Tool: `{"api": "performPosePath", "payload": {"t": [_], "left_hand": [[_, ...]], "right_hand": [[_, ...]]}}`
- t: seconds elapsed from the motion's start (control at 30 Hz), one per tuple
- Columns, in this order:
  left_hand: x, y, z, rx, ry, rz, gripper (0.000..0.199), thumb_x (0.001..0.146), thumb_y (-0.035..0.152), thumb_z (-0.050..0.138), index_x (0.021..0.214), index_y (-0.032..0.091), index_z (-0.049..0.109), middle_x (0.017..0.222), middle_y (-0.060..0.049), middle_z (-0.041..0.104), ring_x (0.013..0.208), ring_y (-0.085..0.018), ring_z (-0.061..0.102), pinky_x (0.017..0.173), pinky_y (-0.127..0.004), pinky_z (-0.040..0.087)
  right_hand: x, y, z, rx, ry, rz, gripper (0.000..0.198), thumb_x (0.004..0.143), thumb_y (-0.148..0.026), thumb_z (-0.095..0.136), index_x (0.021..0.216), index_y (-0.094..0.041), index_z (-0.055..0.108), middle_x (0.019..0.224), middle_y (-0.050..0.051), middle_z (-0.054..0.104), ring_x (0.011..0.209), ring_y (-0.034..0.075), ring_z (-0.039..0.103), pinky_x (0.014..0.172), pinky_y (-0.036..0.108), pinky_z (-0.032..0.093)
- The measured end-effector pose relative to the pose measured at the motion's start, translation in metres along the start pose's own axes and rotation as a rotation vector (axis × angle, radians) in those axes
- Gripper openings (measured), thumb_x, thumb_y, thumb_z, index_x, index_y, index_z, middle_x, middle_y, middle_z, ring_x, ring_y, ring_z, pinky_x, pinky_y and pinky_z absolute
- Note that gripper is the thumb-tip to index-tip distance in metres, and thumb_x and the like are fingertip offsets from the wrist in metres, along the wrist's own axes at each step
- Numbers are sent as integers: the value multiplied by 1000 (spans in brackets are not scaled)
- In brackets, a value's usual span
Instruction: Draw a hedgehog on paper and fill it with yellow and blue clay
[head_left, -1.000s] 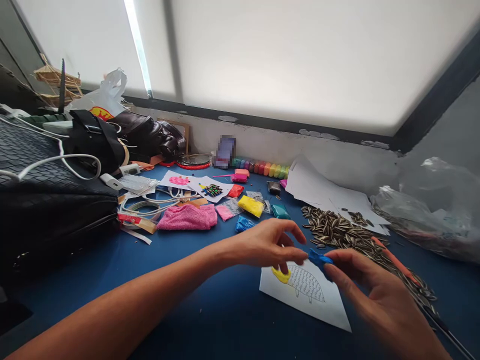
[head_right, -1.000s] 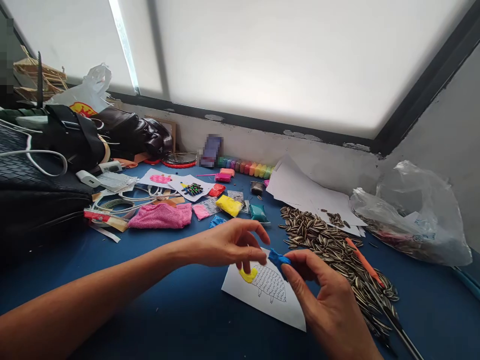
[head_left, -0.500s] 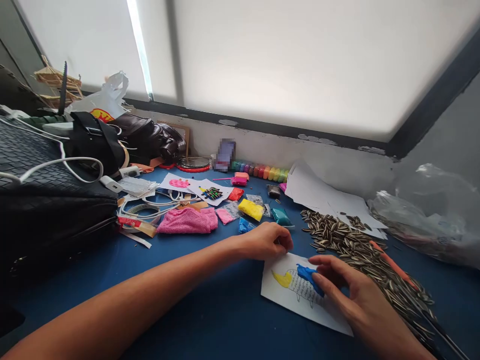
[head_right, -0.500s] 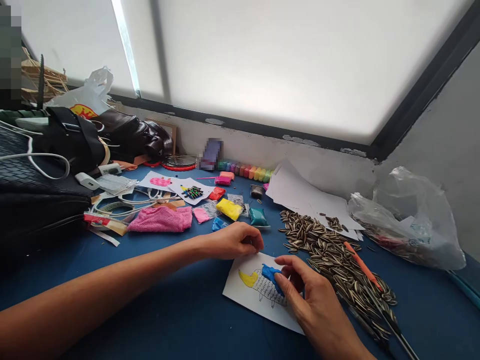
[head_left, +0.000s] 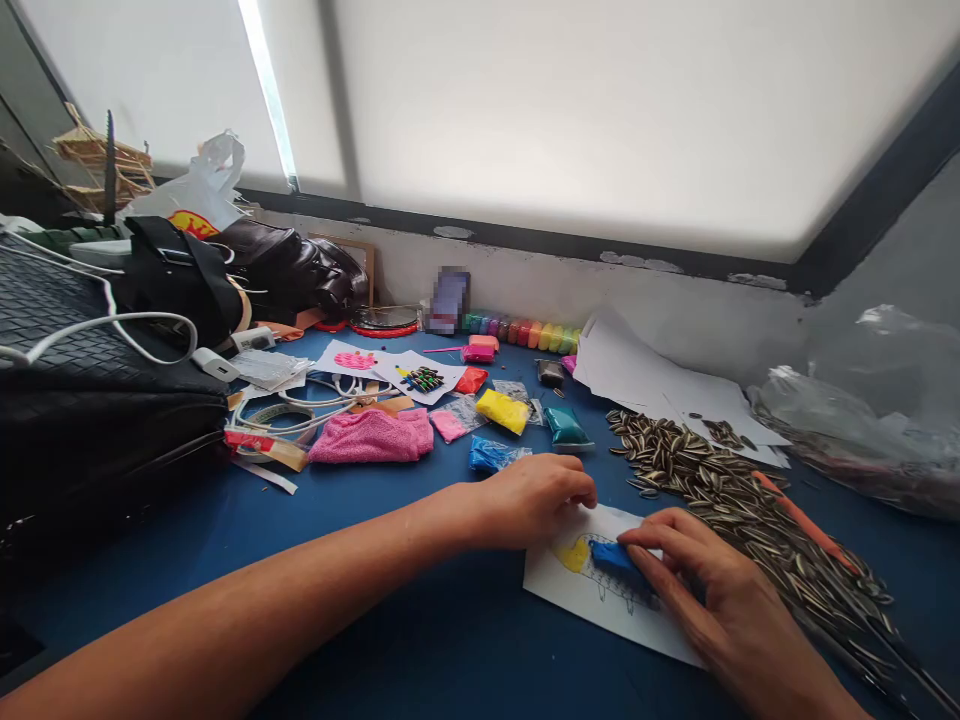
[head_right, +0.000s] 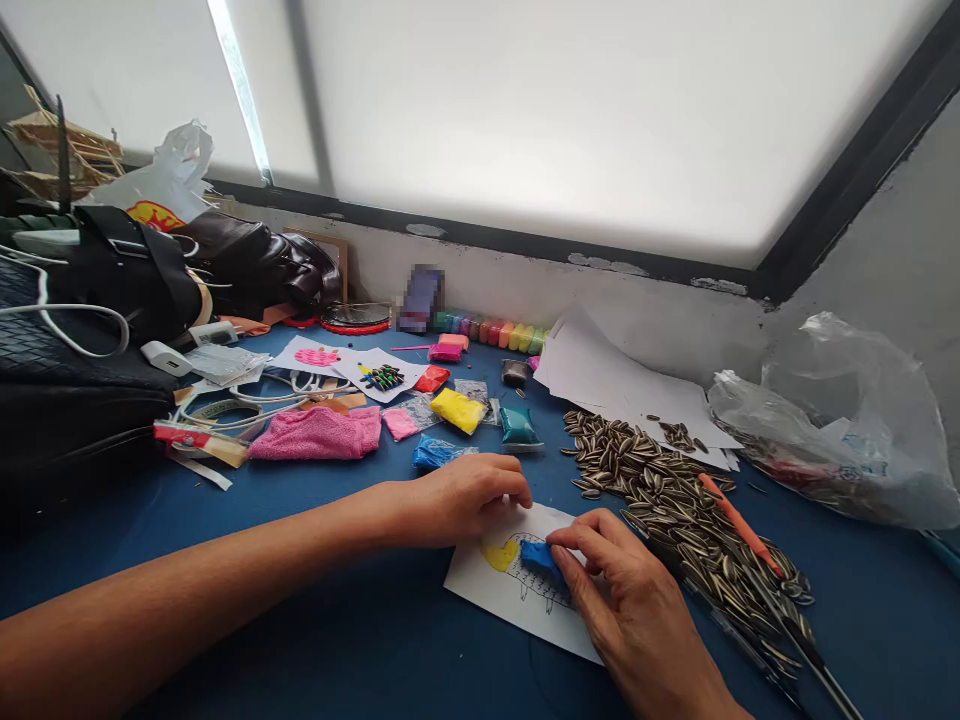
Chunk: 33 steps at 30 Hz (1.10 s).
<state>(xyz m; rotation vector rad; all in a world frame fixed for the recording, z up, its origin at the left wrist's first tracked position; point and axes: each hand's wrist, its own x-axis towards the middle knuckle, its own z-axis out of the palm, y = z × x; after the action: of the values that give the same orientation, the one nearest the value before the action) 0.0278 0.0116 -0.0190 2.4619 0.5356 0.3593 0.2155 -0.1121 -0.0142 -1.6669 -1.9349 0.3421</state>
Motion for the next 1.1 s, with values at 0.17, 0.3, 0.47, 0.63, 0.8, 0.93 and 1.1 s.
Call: {"api": "performPosePath", "payload": {"t": [0.17, 0.3, 0.47, 0.63, 0.8, 0.93, 1.1], "left_hand": [[-1, -2, 0, 41, -6, 10, 26, 89, 11, 49, 104, 14, 70, 106, -8, 62, 91, -16, 62, 80, -24, 46], [0, -4, 2, 57, -8, 22, 26, 90, 13, 49, 105, 15, 70, 105, -8, 63, 90, -16, 62, 79, -24, 46], [0, -5, 2, 71, -10, 31, 26, 91, 13, 49, 106, 13, 70, 106, -9, 63, 90, -17, 61, 79, -25, 46], [0, -5, 2, 132, -23, 61, 28, 89, 12, 50, 107, 17, 70, 105, -8, 62, 88, -15, 61, 75, -23, 46], [-1, -7, 3, 173, -23, 90, 29, 87, 9, 52, 107, 18, 71, 110, -8, 61, 94, -17, 62, 79, -25, 47], [-1, -5, 1, 135, -37, 91, 32, 86, 5, 51, 108, 17, 70, 123, -9, 60, 105, -19, 61, 90, -27, 46], [-2, -1, -7, 115, -122, 98, 39, 81, 1, 52, 114, 14, 66, 130, -11, 57, 115, -23, 58, 97, -31, 44]], "right_hand": [[-6, -1, -1, -29, -62, -3, 33, 94, -48, 49, 99, -27, 74, 89, 5, 68, 73, 17, 66, 63, 25, 53], [-8, 0, 2, -49, -28, -47, 32, 94, -47, 50, 104, -28, 74, 94, 5, 68, 74, 17, 66, 64, 24, 54], [-4, -3, 4, -87, -26, -112, 31, 94, -44, 50, 101, -27, 75, 90, 4, 68, 73, 14, 68, 63, 20, 55], [-4, -5, 2, -182, 95, -195, 30, 94, -41, 50, 107, -27, 73, 95, 5, 67, 79, 16, 70, 64, 21, 56], [-10, -3, -8, -260, 74, -263, 24, 94, -37, 51, 98, -28, 72, 94, 5, 66, 79, 16, 68, 64, 23, 55], [-12, -3, -12, -340, 37, -375, 18, 92, -33, 53, 97, -27, 70, 91, 5, 64, 72, 15, 67, 58, 21, 53], [-10, -4, -7, -400, 57, -449, 22, 92, -30, 53, 106, -26, 69, 90, 5, 62, 68, 12, 66, 56, 19, 53]]}}
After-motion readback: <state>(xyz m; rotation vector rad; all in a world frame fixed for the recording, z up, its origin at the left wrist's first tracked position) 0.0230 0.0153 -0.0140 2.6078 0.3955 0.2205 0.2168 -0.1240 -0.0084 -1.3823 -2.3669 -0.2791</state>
